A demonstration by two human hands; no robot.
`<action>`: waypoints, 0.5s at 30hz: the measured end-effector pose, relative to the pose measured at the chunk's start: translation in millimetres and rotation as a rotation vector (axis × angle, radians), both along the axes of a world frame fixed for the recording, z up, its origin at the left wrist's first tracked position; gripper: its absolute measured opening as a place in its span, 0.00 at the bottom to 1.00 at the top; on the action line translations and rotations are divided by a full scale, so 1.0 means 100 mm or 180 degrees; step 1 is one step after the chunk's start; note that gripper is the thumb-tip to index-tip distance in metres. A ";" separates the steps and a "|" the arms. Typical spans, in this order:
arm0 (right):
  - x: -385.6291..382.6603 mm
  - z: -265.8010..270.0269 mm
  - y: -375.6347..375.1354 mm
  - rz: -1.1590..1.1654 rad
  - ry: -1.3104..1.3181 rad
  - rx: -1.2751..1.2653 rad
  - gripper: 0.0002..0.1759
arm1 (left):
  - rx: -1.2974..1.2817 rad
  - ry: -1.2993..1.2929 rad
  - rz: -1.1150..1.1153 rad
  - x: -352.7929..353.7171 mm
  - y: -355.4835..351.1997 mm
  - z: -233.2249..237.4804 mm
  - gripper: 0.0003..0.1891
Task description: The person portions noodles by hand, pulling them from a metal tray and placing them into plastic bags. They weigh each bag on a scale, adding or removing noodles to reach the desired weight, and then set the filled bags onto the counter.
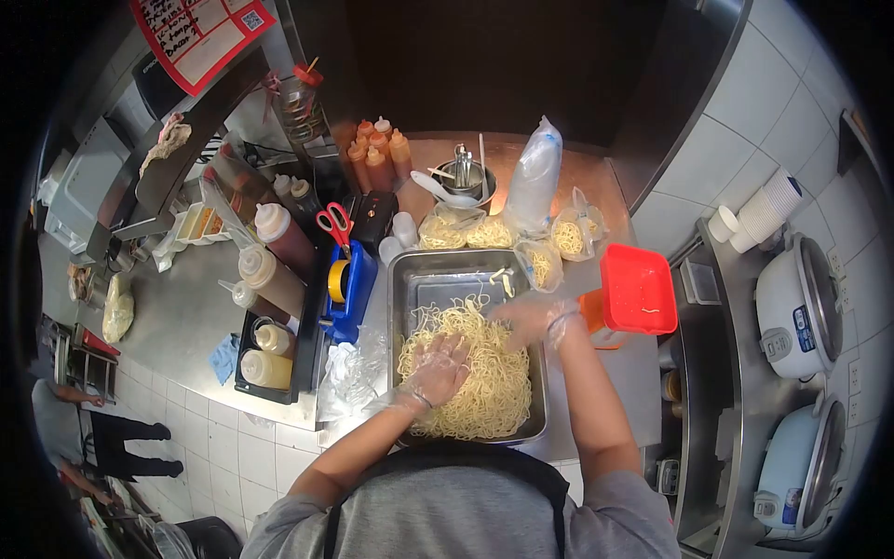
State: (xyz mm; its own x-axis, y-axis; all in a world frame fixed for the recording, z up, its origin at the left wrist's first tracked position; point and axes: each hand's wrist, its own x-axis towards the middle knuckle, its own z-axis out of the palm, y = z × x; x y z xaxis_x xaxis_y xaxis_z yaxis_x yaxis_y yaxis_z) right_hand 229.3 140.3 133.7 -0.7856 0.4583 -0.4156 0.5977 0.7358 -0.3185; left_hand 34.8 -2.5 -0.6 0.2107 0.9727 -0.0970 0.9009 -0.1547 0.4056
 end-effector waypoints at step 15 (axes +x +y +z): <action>-0.47 -0.78 0.33 -0.1615 0.0676 -0.0250 0.21 | 0.0395 -0.0050 0.0094 -0.01 -0.02 -0.10 0.26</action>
